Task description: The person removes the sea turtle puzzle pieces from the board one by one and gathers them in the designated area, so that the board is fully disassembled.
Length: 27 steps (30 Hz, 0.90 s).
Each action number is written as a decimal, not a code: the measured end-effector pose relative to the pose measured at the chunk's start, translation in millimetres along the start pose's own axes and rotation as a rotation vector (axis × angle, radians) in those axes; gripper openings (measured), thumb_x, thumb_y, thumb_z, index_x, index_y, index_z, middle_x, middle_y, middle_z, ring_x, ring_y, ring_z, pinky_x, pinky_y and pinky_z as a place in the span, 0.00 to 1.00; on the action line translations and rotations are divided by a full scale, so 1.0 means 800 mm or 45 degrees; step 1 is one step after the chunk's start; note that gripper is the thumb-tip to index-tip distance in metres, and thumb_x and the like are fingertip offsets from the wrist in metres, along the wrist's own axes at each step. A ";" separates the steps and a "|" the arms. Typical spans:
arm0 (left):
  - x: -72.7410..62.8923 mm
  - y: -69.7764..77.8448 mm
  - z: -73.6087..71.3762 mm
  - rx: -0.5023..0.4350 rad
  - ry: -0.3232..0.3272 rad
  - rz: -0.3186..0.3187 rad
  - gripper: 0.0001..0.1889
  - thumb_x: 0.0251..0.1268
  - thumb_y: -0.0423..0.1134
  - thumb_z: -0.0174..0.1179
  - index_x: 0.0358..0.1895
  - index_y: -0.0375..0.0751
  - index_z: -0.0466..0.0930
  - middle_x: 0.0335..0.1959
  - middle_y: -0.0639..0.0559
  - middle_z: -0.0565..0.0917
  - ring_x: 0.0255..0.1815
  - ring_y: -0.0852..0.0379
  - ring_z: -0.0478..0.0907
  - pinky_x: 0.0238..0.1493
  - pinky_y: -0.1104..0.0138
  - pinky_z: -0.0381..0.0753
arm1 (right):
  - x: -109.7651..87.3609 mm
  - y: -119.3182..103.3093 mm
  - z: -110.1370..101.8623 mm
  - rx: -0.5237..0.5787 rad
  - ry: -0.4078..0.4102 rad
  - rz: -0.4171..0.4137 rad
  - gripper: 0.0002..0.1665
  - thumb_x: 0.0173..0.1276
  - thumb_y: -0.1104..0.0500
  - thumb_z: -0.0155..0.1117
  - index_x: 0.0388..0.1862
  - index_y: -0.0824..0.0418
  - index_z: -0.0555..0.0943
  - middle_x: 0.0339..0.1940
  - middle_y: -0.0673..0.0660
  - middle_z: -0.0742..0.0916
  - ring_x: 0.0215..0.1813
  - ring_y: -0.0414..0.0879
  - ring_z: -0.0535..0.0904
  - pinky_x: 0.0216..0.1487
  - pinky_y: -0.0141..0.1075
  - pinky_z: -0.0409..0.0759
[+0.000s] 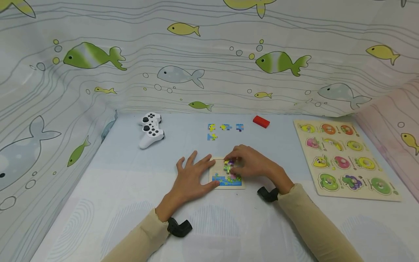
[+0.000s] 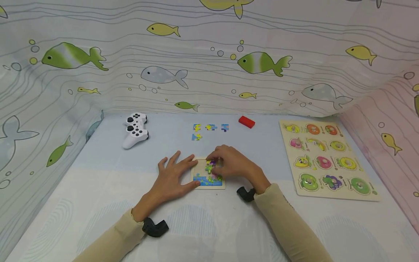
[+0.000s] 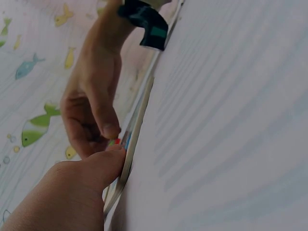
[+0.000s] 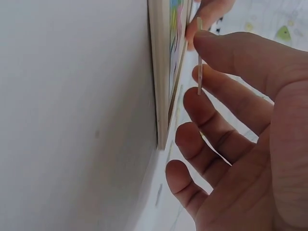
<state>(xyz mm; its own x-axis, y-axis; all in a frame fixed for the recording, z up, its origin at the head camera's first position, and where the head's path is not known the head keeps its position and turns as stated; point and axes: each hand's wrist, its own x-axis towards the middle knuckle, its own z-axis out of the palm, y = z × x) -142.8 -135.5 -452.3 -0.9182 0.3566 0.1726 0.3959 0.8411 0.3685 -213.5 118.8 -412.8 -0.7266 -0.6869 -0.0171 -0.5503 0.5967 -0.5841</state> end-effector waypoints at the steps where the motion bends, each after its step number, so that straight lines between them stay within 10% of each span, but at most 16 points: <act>1: 0.000 0.000 0.000 0.001 0.001 0.000 0.38 0.60 0.69 0.60 0.72 0.58 0.74 0.77 0.58 0.70 0.82 0.37 0.54 0.72 0.33 0.43 | 0.000 0.002 -0.001 0.014 0.007 0.009 0.21 0.64 0.56 0.73 0.57 0.52 0.87 0.43 0.45 0.85 0.46 0.43 0.76 0.50 0.39 0.76; 27: -0.001 0.000 0.000 0.008 -0.025 -0.009 0.38 0.60 0.70 0.59 0.73 0.58 0.73 0.78 0.59 0.69 0.83 0.37 0.53 0.73 0.33 0.42 | 0.040 0.044 -0.028 0.014 0.013 0.104 0.22 0.66 0.59 0.72 0.60 0.56 0.86 0.47 0.53 0.87 0.44 0.46 0.76 0.47 0.36 0.77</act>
<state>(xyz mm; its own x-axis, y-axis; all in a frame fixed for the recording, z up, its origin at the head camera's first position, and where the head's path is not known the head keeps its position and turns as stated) -142.2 -135.5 -452.4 -0.9212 0.3582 0.1519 0.3891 0.8461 0.3643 -265.0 127.0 -415.6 -0.7731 -0.6317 -0.0573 -0.4843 0.6461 -0.5899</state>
